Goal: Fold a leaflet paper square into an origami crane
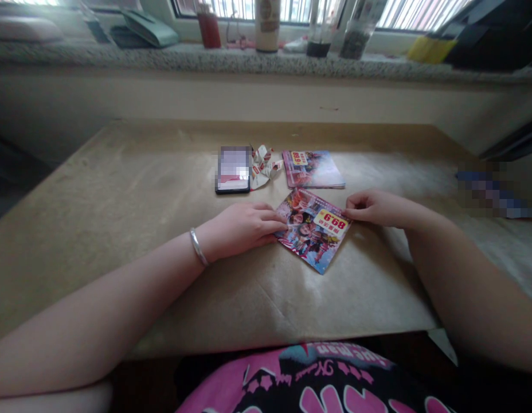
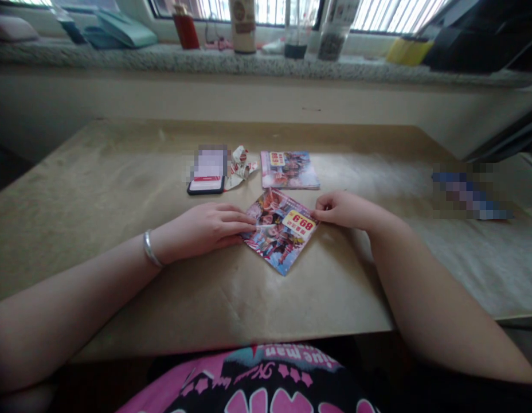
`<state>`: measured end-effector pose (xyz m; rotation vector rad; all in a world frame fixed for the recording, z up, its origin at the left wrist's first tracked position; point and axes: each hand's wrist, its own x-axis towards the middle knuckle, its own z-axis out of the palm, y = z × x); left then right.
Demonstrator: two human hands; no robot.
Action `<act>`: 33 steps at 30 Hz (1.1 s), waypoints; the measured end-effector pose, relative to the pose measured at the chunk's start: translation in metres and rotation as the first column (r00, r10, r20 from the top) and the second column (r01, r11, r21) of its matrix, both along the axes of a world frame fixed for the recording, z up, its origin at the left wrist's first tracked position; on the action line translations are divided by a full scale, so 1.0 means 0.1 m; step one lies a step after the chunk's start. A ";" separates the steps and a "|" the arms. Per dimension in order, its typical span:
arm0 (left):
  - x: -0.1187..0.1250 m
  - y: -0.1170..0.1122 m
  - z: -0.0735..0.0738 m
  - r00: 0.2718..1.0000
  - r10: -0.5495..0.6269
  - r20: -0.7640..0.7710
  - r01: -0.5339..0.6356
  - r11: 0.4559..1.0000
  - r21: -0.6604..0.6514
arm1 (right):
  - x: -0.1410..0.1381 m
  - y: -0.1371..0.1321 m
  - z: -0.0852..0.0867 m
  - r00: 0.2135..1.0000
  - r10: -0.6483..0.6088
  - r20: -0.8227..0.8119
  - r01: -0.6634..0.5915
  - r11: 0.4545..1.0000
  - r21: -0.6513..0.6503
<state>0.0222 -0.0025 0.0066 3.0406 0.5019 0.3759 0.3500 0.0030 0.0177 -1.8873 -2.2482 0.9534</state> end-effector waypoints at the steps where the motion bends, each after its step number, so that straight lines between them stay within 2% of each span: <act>1: 0.00 0.00 0.00 1.000 -0.003 0.002 0.003 1.000 0.002 | 0.00 0.00 -0.01 1.000 0.008 0.013 -0.008 1.000 0.005; 8: -0.03 0.00 0.04 1.000 0.013 -0.021 -0.013 1.000 0.000 | -0.11 -0.05 0.02 0.988 -0.008 0.153 -0.008 0.995 0.103; 14: -0.02 -0.02 0.04 0.981 0.189 -0.036 -0.191 0.981 -0.041 | -0.30 -0.14 0.02 0.989 -0.134 0.060 0.109 0.945 0.310; 16: -0.01 -0.03 0.04 0.972 0.230 -0.044 -0.233 0.971 -0.058 | -0.34 -0.17 0.00 0.995 -0.080 -0.057 0.095 0.930 0.354; 18: 0.00 -0.05 0.05 0.960 0.277 -0.044 -0.280 0.955 -0.098 | -0.37 -0.18 -0.03 0.992 0.040 -0.117 0.012 0.908 0.418; 22: 0.04 -0.10 0.07 0.923 0.383 -0.029 -0.381 0.905 -0.189 | -0.43 -0.19 -0.11 0.970 0.241 -0.042 -0.181 0.823 0.539; 30: 0.08 -0.08 0.05 0.874 0.484 0.038 -0.433 0.813 -0.389 | -0.55 -0.20 -0.20 0.946 0.325 0.006 -0.262 0.751 0.606; 33: 0.05 -0.05 0.06 0.869 0.491 0.057 -0.434 0.814 -0.387 | -0.56 -0.21 -0.21 0.935 0.354 -0.018 -0.267 0.735 0.623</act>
